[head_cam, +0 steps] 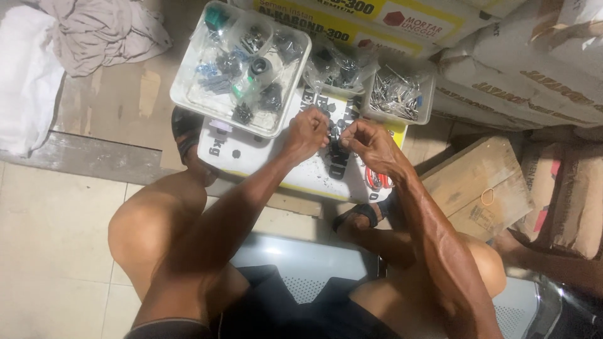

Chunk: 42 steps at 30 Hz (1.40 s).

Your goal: Sorting small black plastic fasteners from a pile into a container on a scale

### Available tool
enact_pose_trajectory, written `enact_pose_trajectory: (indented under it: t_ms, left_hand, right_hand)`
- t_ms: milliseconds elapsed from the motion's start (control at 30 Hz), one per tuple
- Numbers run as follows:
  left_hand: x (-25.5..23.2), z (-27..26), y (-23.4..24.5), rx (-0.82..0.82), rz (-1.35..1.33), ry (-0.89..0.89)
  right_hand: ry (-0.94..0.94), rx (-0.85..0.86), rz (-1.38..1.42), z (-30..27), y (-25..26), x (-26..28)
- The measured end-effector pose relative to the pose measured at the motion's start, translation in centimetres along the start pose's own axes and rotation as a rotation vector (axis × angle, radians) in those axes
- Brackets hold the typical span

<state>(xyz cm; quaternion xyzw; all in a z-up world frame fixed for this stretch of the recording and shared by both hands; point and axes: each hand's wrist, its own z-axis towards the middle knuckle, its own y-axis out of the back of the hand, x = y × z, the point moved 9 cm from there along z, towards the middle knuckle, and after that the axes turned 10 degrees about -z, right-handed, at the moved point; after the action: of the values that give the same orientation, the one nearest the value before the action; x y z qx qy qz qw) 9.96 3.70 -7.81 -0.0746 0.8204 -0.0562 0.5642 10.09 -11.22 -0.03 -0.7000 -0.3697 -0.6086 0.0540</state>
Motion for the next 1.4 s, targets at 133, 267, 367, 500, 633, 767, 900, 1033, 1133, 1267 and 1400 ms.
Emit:
enact_pose_trajectory:
  t_ms: [133,267,367,500,633,767,900,1033,1133,1267,1400]
  left_hand:
    - [1.4,0.7,-0.6,0.020,0.002,-0.047]
    - [2.7,2.1,-1.6,0.066,0.277,-0.274]
    - [2.0,0.8,-2.1,0.060,0.426,-0.336]
    - [0.0,-0.9,-4.1,0.078,0.421,-0.409]
    - [-0.1,-1.0,-5.1,0.071,0.515,-0.477]
    - [-1.2,-2.9,-5.2,0.103,0.515,-0.467]
    - [-1.0,-4.1,-6.9,0.261,0.394,-0.498]
    - [0.8,-3.3,-7.1,0.306,0.397,-0.476]
    - [2.2,-2.5,-6.6,0.350,0.458,-0.506]
    - [1.9,-3.2,-6.9,0.422,0.474,-0.440]
    - [3.9,-2.4,-7.3,0.453,0.498,-0.402]
  right_hand:
    - [0.003,0.008,-0.013,0.4,-0.1,-2.2]
    - [0.002,-0.007,-0.016,-0.1,0.0,-0.3]
    - [0.016,-0.033,-0.067,-0.2,-0.1,-0.8]
    - [0.021,-0.106,-0.221,0.2,0.2,-2.1]
    - [-0.028,-0.152,-0.259,-0.7,1.5,-0.7]
    - [-0.019,-0.080,-0.584,-0.8,1.3,-2.0]
    - [-0.021,-0.022,-0.757,-2.1,1.0,-1.9]
    - [-0.172,0.156,-0.890,-4.9,2.0,-5.5]
    - [-0.485,0.306,-0.974,-6.5,1.3,-8.8]
    - [-0.556,0.398,-1.174,-6.4,0.8,-11.7]
    - [-0.669,0.506,-1.323,-6.3,0.3,-10.3]
